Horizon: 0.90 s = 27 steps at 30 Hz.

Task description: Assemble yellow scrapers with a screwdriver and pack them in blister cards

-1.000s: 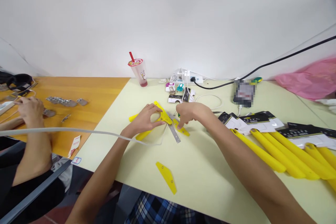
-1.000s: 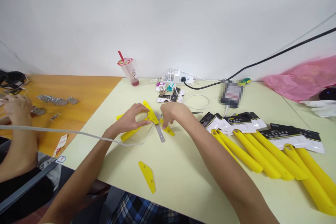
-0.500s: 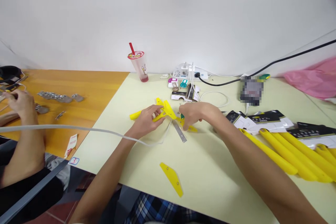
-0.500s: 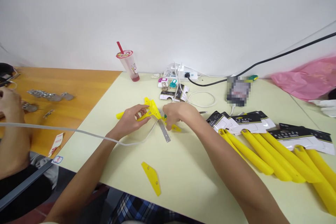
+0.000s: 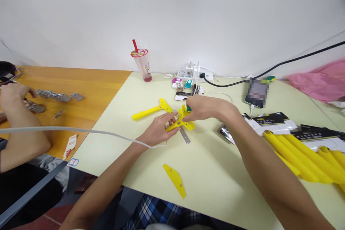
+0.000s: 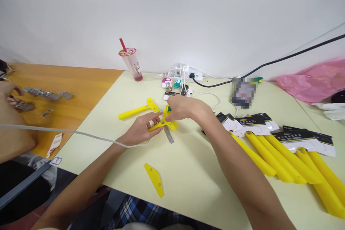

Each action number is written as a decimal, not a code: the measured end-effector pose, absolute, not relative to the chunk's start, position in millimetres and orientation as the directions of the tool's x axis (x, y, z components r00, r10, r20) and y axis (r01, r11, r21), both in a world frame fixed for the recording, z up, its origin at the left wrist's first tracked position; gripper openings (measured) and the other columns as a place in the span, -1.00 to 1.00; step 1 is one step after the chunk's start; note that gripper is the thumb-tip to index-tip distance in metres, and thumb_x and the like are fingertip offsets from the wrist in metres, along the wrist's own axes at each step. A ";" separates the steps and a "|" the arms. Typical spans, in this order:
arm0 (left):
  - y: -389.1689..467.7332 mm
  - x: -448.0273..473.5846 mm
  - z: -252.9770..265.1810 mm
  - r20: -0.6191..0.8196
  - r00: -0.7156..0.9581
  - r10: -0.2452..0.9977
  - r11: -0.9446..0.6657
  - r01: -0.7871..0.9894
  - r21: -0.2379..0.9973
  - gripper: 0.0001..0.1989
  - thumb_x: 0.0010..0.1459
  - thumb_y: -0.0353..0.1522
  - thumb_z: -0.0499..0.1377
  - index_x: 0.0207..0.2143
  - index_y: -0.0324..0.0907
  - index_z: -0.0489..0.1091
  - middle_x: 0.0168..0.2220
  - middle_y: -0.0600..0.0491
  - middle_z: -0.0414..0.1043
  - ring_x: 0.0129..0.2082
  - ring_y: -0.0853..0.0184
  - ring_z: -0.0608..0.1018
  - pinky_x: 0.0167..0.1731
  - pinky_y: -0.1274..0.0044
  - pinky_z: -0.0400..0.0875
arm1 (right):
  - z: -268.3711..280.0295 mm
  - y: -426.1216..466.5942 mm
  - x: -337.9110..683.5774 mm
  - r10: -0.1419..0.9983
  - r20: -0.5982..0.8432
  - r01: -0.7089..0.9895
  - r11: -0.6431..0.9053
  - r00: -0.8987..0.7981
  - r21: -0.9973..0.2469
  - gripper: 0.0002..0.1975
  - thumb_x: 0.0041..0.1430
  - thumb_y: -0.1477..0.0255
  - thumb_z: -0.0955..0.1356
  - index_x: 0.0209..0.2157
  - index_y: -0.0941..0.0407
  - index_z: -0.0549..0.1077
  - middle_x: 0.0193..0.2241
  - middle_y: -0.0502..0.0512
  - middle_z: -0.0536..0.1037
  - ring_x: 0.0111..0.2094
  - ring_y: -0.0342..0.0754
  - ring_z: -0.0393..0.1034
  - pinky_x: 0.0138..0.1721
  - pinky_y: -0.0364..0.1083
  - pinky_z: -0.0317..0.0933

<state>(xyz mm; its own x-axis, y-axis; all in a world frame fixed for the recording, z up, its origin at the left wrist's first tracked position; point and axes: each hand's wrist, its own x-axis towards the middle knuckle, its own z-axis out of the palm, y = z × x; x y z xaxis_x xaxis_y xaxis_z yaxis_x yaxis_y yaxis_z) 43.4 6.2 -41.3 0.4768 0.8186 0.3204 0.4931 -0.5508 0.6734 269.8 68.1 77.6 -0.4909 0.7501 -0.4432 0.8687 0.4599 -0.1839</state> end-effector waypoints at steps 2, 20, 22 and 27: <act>4.5 45.2 -42.7 0.369 0.479 0.796 -0.587 0.465 0.662 -0.47 0.35 -0.25 0.32 0.33 -0.12 0.43 -0.15 -0.03 0.61 -0.24 0.30 0.62 -0.41 0.52 0.55 | 72.9 72.0 271.4 0.739 -0.465 0.871 0.446 -0.488 -0.206 -0.61 0.26 0.04 0.42 -0.24 0.11 0.44 -0.35 0.14 0.53 -0.45 -0.02 0.38 -0.48 -0.02 0.04; 4.8 41.6 -36.4 0.541 0.492 0.682 -0.731 0.461 0.503 -0.51 0.42 -0.36 0.28 0.35 -0.04 0.40 -0.03 -0.08 0.57 -0.24 0.30 0.62 -0.23 0.41 0.65 | 64.3 80.3 269.8 0.701 -0.432 0.823 0.489 -0.568 -0.288 -0.63 0.39 0.10 0.36 -0.34 0.10 0.41 -0.41 0.07 0.46 -0.46 -0.08 0.26 -0.45 -0.04 0.01; 5.4 41.6 -37.0 0.583 0.485 0.652 -0.757 0.457 0.466 -0.51 0.42 -0.36 0.27 0.36 -0.02 0.39 0.09 -0.14 0.53 -0.20 0.29 0.64 -0.19 0.39 0.67 | 64.9 81.8 271.6 0.693 -0.417 0.809 0.496 -0.588 -0.317 -0.63 0.41 0.12 0.35 -0.35 0.11 0.41 -0.43 0.06 0.45 -0.49 -0.10 0.23 -0.44 -0.04 -0.01; 7.4 39.1 -37.9 0.590 0.545 0.597 -0.793 0.515 0.326 -0.50 0.46 -0.39 0.21 0.39 0.04 0.38 0.32 -0.20 0.46 -0.16 0.28 0.68 -0.12 0.34 0.69 | 70.1 83.9 278.0 0.696 -0.407 0.806 0.487 -0.591 -0.338 -0.62 0.43 0.10 0.35 -0.33 0.13 0.46 -0.50 0.03 0.42 -0.51 -0.10 0.22 -0.44 -0.05 0.00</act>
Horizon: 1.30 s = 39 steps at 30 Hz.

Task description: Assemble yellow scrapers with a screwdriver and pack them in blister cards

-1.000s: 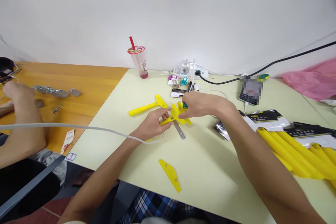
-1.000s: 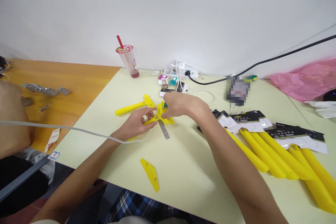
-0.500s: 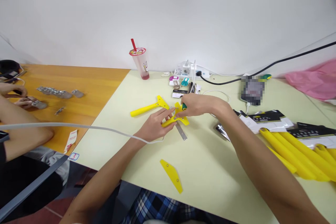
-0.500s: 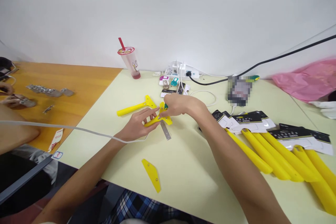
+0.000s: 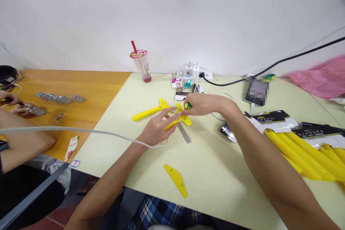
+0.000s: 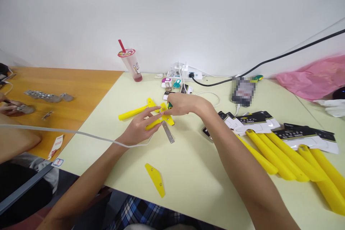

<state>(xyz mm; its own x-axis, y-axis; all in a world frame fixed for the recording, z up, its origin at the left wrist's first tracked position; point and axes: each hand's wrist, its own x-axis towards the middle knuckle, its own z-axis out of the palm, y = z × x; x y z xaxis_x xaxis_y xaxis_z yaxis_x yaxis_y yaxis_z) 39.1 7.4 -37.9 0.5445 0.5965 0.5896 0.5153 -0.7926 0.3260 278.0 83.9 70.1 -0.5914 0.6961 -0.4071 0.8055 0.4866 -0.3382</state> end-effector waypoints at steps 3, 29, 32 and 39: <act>10.1 36.0 -41.6 0.579 0.581 0.572 -0.800 0.552 0.235 -0.52 0.49 -0.39 0.17 0.39 0.04 0.39 0.37 -0.19 0.45 -0.18 0.30 0.69 -0.13 0.37 0.69 | 75.7 84.8 285.5 0.737 -0.368 0.821 0.473 -0.567 -0.319 -0.66 0.40 0.13 0.39 -0.25 0.13 0.53 -0.40 0.10 0.54 -0.43 -0.04 0.36 -0.38 -0.06 0.08; 17.6 36.3 -17.7 0.154 0.062 0.986 -0.149 -0.071 0.986 -0.53 0.25 -0.15 0.41 0.10 -0.10 0.40 -0.02 -0.09 0.56 -0.31 0.32 0.59 -0.62 0.61 0.47 | 40.7 82.2 249.0 0.731 -0.442 0.851 0.490 -0.520 -0.190 -0.58 0.29 0.27 0.52 0.05 0.27 0.63 -0.01 0.40 0.67 -0.08 0.19 0.60 -0.34 -0.04 0.23; 22.8 30.1 -10.4 0.047 0.111 0.993 -0.014 -0.276 0.961 -0.52 0.19 -0.21 0.46 0.05 -0.06 0.35 -0.14 0.03 0.52 -0.34 0.35 0.58 -0.66 0.67 0.37 | 31.4 84.2 244.4 0.715 -0.449 0.841 0.502 -0.536 -0.203 -0.65 0.26 0.30 0.53 -0.04 0.27 0.66 -0.05 0.40 0.68 -0.11 0.18 0.61 -0.37 -0.04 0.23; 26.0 25.9 -9.1 -0.041 0.189 0.981 0.131 -0.490 0.862 -0.49 0.15 -0.29 0.47 0.07 -0.01 0.34 -0.12 0.07 0.45 -0.36 0.43 0.52 -0.75 0.76 0.20 | 42.4 88.7 258.0 0.722 -0.404 0.827 0.505 -0.561 -0.247 -0.70 0.31 0.35 0.46 -0.02 0.25 0.63 -0.14 0.34 0.68 -0.26 0.09 0.56 -0.37 -0.05 0.20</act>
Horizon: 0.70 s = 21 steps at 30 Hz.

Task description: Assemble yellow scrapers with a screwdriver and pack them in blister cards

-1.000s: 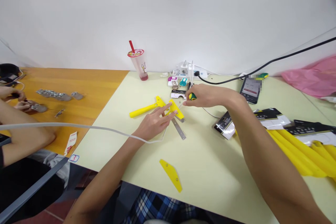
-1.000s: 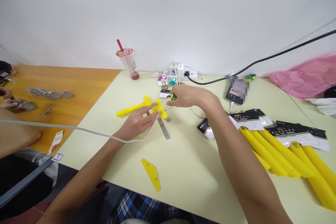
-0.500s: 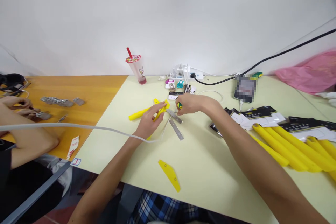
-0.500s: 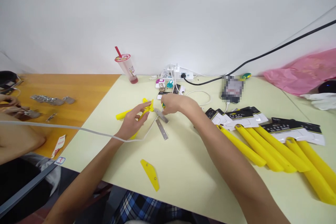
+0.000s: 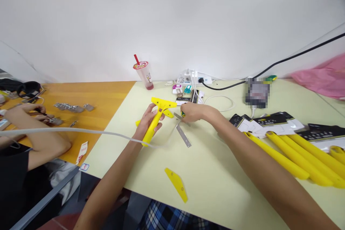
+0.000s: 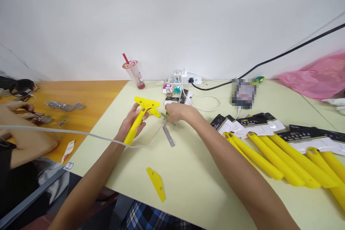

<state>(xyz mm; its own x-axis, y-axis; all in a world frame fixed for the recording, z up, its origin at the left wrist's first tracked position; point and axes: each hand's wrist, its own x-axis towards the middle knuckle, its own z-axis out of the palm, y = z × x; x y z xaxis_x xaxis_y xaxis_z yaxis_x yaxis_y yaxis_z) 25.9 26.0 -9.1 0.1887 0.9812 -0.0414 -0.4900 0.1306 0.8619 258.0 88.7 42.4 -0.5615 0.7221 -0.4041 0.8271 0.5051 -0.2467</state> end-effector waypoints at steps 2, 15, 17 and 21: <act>25.0 27.2 -9.0 -0.057 0.215 0.975 0.158 -0.485 0.860 -0.49 0.15 -0.29 0.47 0.06 -0.02 0.34 -0.11 0.06 0.44 -0.36 0.43 0.52 -0.76 0.76 0.20 | 54.9 89.9 269.1 0.743 -0.349 0.821 0.507 -0.571 -0.263 -0.78 0.35 0.37 0.42 -0.12 0.23 0.63 -0.20 0.31 0.67 -0.30 0.07 0.52 -0.36 -0.05 0.17; 9.0 39.3 -7.3 -0.081 0.410 0.909 0.252 -0.384 0.888 -0.52 0.21 -0.27 0.44 0.09 -0.08 0.34 -0.21 0.08 0.39 -0.38 0.41 0.52 -0.75 0.75 0.27 | 101.0 70.8 295.8 0.772 0.245 0.541 0.598 -0.586 -0.591 -0.82 0.31 0.30 0.47 -0.13 0.07 0.63 -0.22 0.06 0.65 -0.28 -0.04 0.43 -0.23 -0.07 0.14; 9.0 38.0 -9.2 -0.078 0.444 0.893 0.257 -0.358 0.898 -0.50 0.21 -0.26 0.44 0.11 -0.09 0.34 -0.23 0.07 0.41 -0.38 0.38 0.54 -0.74 0.73 0.29 | 100.0 67.5 289.6 0.743 0.278 0.497 0.630 -0.609 -0.596 -0.81 0.33 0.32 0.45 -0.08 0.06 0.64 -0.19 0.07 0.66 -0.22 -0.02 0.46 -0.19 -0.08 0.17; 9.1 36.1 -10.5 -0.087 0.492 0.866 0.271 -0.316 0.909 -0.46 0.23 -0.24 0.44 0.17 -0.10 0.32 -0.23 0.04 0.47 -0.37 0.35 0.56 -0.71 0.70 0.31 | 99.5 63.3 284.3 0.720 0.259 0.479 0.644 -0.644 -0.596 -0.80 0.38 0.35 0.40 -0.07 0.04 0.67 -0.20 0.05 0.68 -0.26 -0.04 0.45 -0.20 -0.08 0.17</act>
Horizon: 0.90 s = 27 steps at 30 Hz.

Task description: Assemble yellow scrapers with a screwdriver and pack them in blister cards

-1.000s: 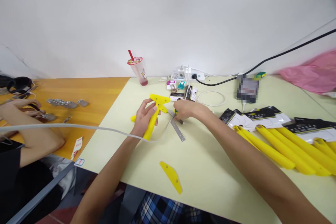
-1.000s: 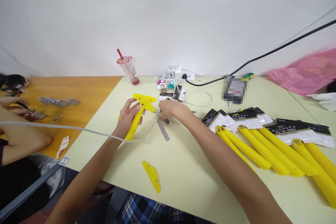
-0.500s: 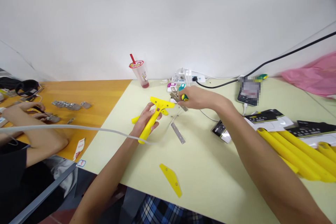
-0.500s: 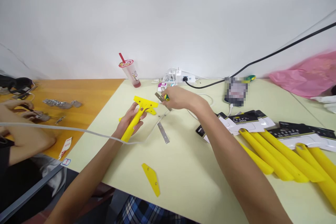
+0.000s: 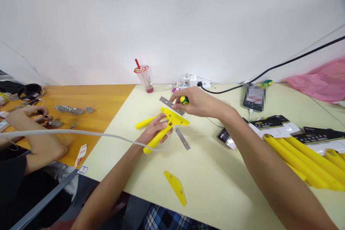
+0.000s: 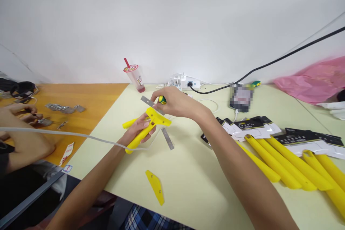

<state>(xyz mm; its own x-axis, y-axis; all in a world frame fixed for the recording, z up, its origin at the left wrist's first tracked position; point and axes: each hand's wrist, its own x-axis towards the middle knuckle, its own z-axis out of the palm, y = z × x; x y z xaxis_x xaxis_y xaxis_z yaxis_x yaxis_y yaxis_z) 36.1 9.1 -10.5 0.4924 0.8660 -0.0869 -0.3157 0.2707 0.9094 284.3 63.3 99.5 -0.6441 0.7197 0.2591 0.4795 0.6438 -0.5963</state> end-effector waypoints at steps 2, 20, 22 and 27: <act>8.3 35.8 -9.3 -0.093 0.508 0.856 0.275 -0.296 0.915 -0.46 0.24 -0.23 0.43 0.17 -0.11 0.32 -0.23 0.02 0.49 -0.37 0.34 0.57 -0.70 0.69 0.32 | 100.0 62.5 284.5 0.718 0.242 0.482 0.640 -0.652 -0.598 -0.78 0.39 0.35 0.39 -0.06 0.04 0.69 -0.22 0.05 0.69 -0.30 -0.05 0.44 -0.21 -0.07 0.16; 6.1 35.3 -5.7 -0.075 0.533 0.843 0.271 -0.300 0.914 -0.48 0.26 -0.22 0.43 0.16 -0.12 0.32 -0.23 0.01 0.52 -0.42 0.36 0.58 -0.69 0.68 0.32 | 103.7 58.5 283.4 0.701 0.174 0.509 0.644 -0.691 -0.572 -0.72 0.40 0.33 0.39 0.01 0.03 0.72 -0.20 0.09 0.72 -0.26 -0.01 0.48 -0.22 -0.07 0.18; 5.7 34.9 -4.9 -0.083 0.535 0.840 0.276 -0.291 0.916 -0.49 0.27 -0.21 0.42 0.16 -0.12 0.33 -0.23 0.01 0.52 -0.44 0.38 0.58 -0.68 0.68 0.33 | 103.3 58.0 282.6 0.705 0.155 0.514 0.632 -0.692 -0.581 -0.72 0.41 0.34 0.38 0.01 0.04 0.72 -0.20 0.10 0.71 -0.28 -0.02 0.48 -0.24 -0.07 0.18; 5.2 37.1 -3.9 -0.073 0.524 0.849 0.270 -0.310 0.911 -0.49 0.24 -0.24 0.43 0.15 -0.12 0.34 -0.26 0.03 0.51 -0.41 0.35 0.58 -0.69 0.69 0.32 | 105.5 56.6 283.5 0.710 0.202 0.518 0.650 -0.675 -0.556 -0.71 0.42 0.35 0.37 0.02 0.04 0.72 -0.32 0.04 0.67 -0.38 -0.07 0.38 -0.27 -0.07 0.14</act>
<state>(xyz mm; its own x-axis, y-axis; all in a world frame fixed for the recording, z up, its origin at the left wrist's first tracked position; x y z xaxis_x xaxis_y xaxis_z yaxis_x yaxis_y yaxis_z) 37.1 5.2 -3.9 0.5241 0.8485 -0.0733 -0.3104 0.2705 0.9113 283.5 56.6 105.5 -0.6749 0.7098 0.2018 0.5178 0.6503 -0.5558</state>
